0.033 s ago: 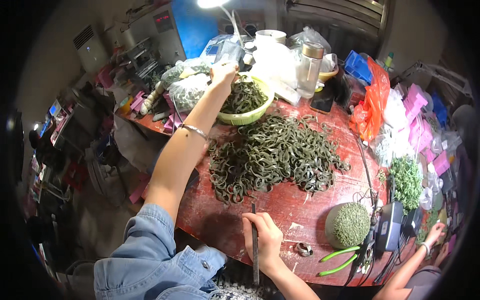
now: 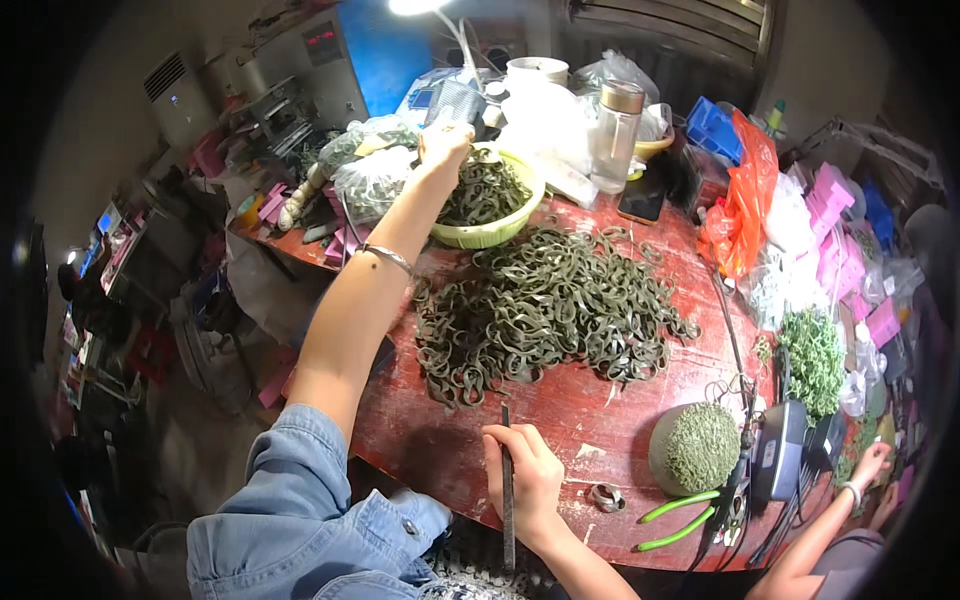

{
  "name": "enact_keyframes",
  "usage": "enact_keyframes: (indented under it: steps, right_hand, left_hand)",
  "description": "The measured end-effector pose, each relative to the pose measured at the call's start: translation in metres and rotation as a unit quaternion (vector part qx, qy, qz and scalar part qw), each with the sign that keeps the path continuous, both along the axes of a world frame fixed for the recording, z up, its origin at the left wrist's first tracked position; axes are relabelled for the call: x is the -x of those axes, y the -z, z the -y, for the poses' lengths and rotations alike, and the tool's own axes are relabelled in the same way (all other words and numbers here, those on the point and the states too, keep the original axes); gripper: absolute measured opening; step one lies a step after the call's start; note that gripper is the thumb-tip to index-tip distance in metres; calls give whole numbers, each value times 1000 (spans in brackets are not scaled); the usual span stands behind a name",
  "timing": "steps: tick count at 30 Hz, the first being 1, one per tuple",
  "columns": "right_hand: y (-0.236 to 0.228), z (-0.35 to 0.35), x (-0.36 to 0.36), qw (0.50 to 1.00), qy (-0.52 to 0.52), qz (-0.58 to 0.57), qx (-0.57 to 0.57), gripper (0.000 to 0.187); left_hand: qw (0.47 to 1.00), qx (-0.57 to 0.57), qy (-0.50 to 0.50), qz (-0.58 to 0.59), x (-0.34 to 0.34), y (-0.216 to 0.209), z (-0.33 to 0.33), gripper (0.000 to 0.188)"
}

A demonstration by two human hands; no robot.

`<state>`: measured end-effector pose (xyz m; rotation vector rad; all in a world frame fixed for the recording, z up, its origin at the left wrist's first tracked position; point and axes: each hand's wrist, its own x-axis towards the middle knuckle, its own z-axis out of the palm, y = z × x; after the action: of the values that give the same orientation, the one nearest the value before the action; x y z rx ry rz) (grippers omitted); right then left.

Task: The recorder uses a specialized crafting tool to attach artificial green leaves onto a rounded base to create a decorative item.

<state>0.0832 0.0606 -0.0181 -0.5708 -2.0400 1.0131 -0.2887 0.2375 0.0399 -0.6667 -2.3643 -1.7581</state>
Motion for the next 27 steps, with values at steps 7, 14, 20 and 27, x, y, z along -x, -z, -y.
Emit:
enact_keyframes:
  steps: [7, 14, 20, 27]
  right_hand:
    - [5, -14, -1, 999, -2, 25, 25, 9]
    - [6, -9, -4, 998, -12, 20, 60, 7]
    - [-1, -2, -4, 999, -25, 8, 26, 10]
    - [4, -1, -8, 996, -28, 12, 81, 6]
  left_hand:
    - [960, 254, 85, -84, -40, -24, 4, 47]
    - [986, -26, 161, -23, -156, -32, 96, 39]
    - [965, 138, 127, -184, -162, 78, 144, 47]
    - [916, 346, 88, -182, -169, 87, 154, 64]
